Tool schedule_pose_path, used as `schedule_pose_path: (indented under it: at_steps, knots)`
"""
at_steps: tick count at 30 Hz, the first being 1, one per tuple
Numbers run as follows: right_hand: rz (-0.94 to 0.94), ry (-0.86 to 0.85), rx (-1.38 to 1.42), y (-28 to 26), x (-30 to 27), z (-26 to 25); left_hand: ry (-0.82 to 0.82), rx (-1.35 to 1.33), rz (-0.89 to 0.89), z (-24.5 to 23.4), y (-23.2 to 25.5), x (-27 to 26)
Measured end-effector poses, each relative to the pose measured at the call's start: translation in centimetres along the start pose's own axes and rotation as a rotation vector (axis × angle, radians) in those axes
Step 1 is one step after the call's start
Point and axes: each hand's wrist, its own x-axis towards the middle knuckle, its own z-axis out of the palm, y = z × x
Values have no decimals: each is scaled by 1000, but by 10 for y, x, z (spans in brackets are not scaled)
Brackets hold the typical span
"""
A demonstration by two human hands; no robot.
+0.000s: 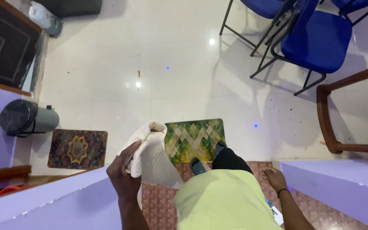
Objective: The person picks up a white runner rug from the floor, folds it into a compact rectangular bundle by hand, and then carries it through the house to a bedroom.
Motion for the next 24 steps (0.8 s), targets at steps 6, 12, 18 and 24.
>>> schedule_pose_path:
  at_steps: [6, 12, 18, 24]
  knots:
    - [122, -56, -143, -87, 57, 41, 45, 81, 19, 59, -32, 101]
    - [-125, -429, -1038, -189, 167, 49, 176, 194, 25, 88, -32, 198]
    - [-181, -122, -509, -373, 309, 61, 202, 234, -12, 123, -33, 291]
    - [-294, -104, -356, -508, 421, 80, 223, 179, -95, 171, -66, 365]
